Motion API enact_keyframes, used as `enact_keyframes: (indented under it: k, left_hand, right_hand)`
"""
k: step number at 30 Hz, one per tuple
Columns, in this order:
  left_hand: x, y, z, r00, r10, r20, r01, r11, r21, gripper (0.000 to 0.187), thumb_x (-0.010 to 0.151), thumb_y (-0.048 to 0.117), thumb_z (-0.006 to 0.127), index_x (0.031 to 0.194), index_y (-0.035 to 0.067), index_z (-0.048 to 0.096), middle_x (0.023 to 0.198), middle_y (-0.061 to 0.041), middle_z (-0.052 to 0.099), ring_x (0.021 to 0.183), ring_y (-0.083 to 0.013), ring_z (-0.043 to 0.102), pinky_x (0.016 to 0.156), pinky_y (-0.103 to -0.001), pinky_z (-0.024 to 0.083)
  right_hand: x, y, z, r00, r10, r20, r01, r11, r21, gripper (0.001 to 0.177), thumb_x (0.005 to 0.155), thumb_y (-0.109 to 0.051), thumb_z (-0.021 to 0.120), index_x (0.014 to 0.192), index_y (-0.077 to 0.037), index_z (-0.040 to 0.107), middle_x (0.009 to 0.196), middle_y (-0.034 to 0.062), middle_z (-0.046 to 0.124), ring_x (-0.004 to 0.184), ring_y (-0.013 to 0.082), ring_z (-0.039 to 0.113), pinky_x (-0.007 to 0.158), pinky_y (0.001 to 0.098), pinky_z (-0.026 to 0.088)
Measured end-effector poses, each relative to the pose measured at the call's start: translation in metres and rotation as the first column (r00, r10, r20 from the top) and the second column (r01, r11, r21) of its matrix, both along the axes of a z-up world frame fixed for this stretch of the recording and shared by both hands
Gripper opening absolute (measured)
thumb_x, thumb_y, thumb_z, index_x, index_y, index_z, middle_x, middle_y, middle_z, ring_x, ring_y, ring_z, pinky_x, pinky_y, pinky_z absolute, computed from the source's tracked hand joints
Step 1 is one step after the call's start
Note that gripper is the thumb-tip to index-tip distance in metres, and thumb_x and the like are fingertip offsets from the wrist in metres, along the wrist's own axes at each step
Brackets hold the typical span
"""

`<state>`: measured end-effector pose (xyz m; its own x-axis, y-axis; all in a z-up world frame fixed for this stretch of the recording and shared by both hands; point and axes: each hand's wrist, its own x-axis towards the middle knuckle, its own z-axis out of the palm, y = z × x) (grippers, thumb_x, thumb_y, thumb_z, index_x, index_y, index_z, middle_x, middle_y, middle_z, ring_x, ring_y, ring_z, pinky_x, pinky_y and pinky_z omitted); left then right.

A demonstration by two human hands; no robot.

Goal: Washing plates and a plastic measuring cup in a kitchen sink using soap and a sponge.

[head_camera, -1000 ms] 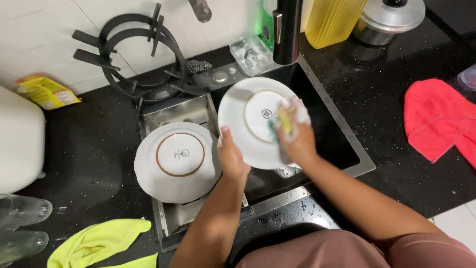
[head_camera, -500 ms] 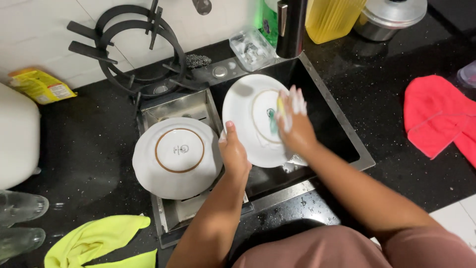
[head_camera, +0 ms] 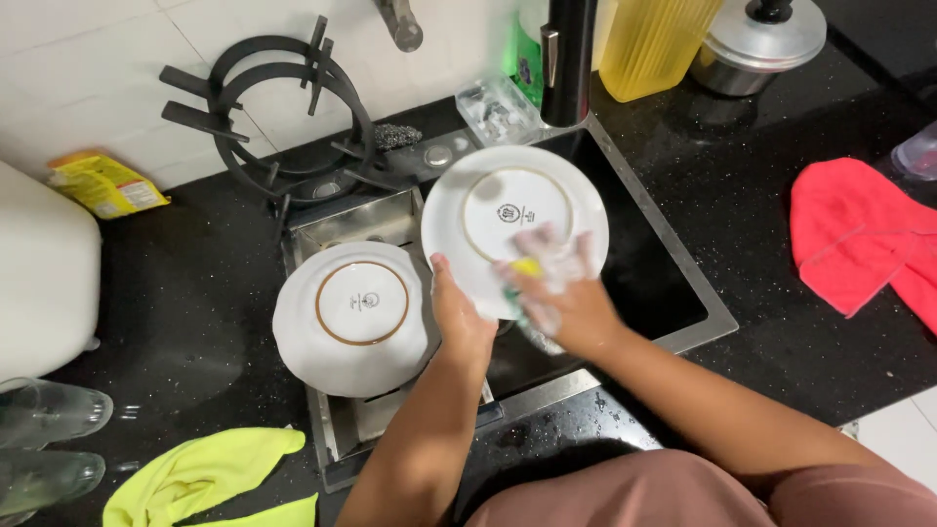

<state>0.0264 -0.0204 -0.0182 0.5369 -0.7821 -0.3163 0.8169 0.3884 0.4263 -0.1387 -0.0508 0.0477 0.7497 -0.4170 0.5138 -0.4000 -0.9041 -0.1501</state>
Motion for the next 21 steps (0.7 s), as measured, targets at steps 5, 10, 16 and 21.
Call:
enact_keyframes:
  k: [5, 10, 16, 21]
  left_hand:
    - [-0.001, 0.006, 0.016, 0.991, -0.019, 0.13, 0.033, 0.993, -0.109, 0.059, 0.103, 0.041, 0.048, 0.146, 0.0, 0.045, 0.147, -0.017, 0.054, 0.13, -0.0308, 0.057, 0.11, -0.048, 0.045]
    - [0.002, 0.007, 0.009, 0.926, -0.042, 0.376, 0.068, 0.996, -0.055, 0.058, 0.103, 0.037, 0.056, 0.141, -0.007, 0.05, 0.135, -0.02, 0.063, 0.119, -0.0285, 0.064, 0.104, -0.046, 0.05]
    - [-0.012, 0.012, -0.001, 0.58, -0.315, 0.751, 0.111, 0.944, 0.31, 0.047, 0.102, 0.039, 0.059, 0.123, -0.002, 0.068, 0.107, -0.01, 0.074, 0.096, -0.018, 0.067, 0.085, -0.034, 0.054]
    - [-0.012, 0.013, -0.017, 0.409, -0.371, 0.834, 0.121, 0.928, 0.354, 0.043, 0.108, 0.038, 0.058, 0.108, -0.004, 0.07, 0.088, -0.005, 0.062, 0.083, -0.0139, 0.053, 0.074, -0.033, 0.046]
  right_hand:
    - [-0.032, -0.057, -0.036, 0.968, -0.214, 0.131, 0.198, 0.972, 0.122, 0.051, 0.103, -0.027, 0.046, 0.151, -0.011, 0.051, 0.164, 0.0238, 0.032, 0.154, 0.0471, 0.028, 0.122, 0.0688, 0.014]
    - [-0.025, -0.121, -0.031, 0.821, -0.297, 0.488, 0.012, 0.863, 0.505, 0.051, 0.11, -0.025, 0.035, 0.154, -0.002, 0.045, 0.155, 0.0302, 0.041, 0.143, 0.0393, 0.043, 0.119, 0.0468, 0.034]
    - [0.01, -0.121, 0.056, 0.925, -0.264, 0.272, -0.041, 0.643, 0.765, 0.032, 0.094, -0.029, 0.06, 0.117, -0.011, 0.073, 0.105, 0.0121, 0.073, 0.091, 0.019, 0.072, 0.085, 0.0335, 0.055]
    - [0.043, -0.082, 0.072, 0.988, 0.136, -0.067, -0.132, 0.989, 0.065, 0.019, 0.082, -0.04, 0.076, 0.083, -0.02, 0.076, 0.076, 0.007, 0.071, 0.07, 0.0291, 0.07, 0.069, 0.0424, 0.054]
